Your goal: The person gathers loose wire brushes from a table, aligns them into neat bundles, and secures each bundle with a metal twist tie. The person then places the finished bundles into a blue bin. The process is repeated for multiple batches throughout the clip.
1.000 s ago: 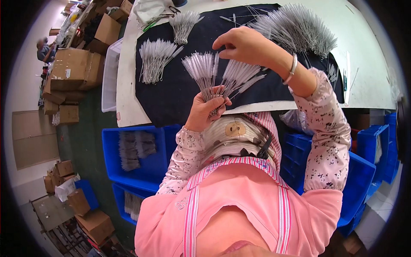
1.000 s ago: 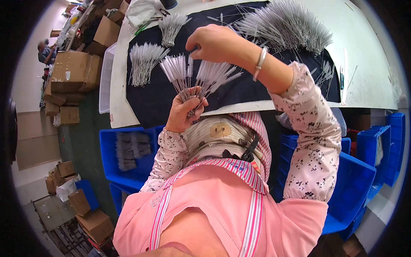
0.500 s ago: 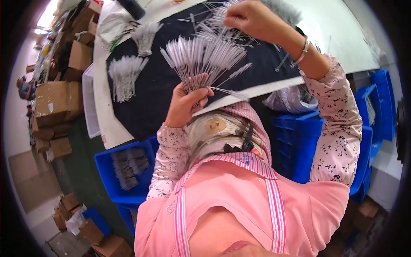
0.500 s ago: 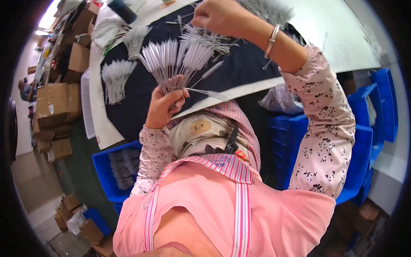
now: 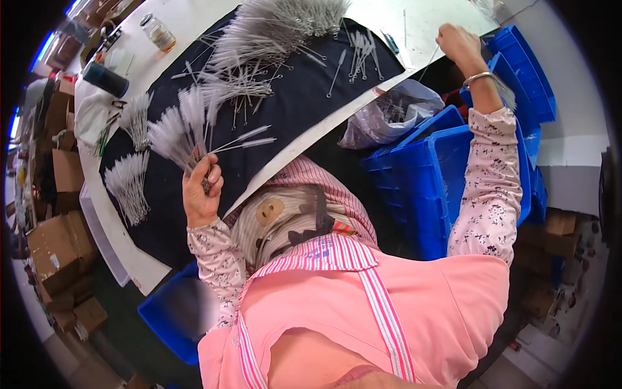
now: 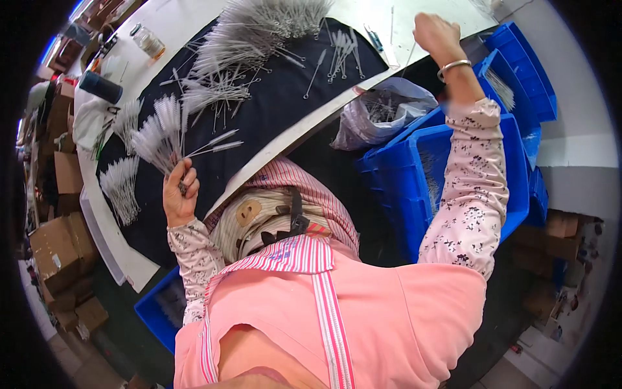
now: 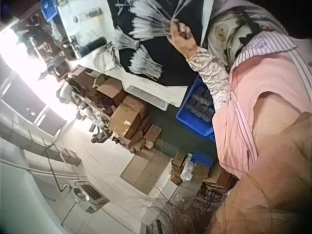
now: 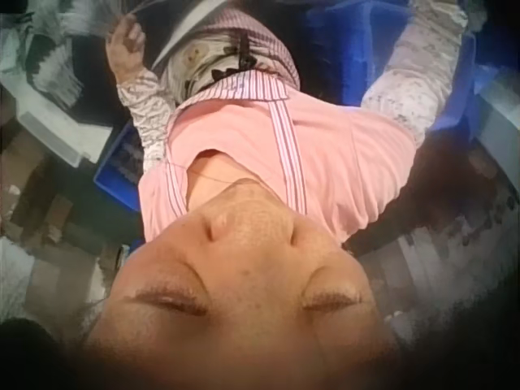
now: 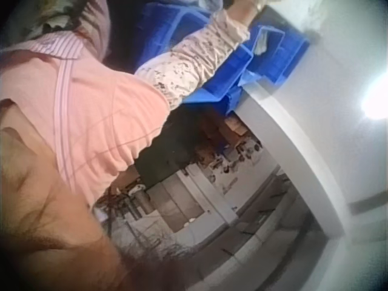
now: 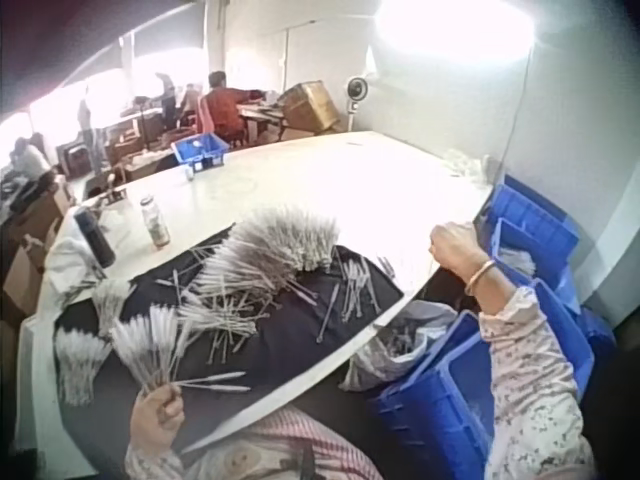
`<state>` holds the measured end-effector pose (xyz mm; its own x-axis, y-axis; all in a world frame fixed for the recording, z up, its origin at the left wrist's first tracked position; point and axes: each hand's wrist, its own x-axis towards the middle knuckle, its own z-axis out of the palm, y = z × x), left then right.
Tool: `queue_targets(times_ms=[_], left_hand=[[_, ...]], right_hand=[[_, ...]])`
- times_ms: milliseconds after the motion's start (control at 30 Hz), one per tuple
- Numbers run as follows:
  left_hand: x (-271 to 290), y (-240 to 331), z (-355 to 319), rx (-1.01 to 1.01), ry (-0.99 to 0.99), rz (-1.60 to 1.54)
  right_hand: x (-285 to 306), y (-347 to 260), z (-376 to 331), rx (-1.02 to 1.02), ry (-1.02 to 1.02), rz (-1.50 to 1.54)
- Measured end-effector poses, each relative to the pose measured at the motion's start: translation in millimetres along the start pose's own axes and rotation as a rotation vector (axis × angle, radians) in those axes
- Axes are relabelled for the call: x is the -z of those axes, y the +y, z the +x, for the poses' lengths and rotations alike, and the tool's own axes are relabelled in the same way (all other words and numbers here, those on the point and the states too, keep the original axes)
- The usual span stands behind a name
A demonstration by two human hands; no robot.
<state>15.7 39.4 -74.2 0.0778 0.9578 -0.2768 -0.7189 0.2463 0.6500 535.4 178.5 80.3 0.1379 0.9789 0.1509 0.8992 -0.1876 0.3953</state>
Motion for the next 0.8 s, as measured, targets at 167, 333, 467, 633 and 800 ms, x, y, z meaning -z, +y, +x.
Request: queue_targets(times_ms=[167,333,467,633,800], left_hand=[[2,1,-5,0.023,-0.105,-0.099],[-2,5,-9,0.034,-0.151,-0.145],[-11,10,-17,-0.022,-0.165,-0.225],[-30,8,-15,-0.127,-0.154,-0.225],[-45,11,-30,-0.191,-0.028,-0.170]], right_hand=[[-63,26,-17,-0.166,-0.116,-0.031],[-110,28,-16,-0.217,-0.075,0.100],[-44,-55,-27,0.267,-0.224,0.325],[42,-204,-111,1.022,-0.743,0.971],[59,-314,-148,0.813,-0.997,1.934]])
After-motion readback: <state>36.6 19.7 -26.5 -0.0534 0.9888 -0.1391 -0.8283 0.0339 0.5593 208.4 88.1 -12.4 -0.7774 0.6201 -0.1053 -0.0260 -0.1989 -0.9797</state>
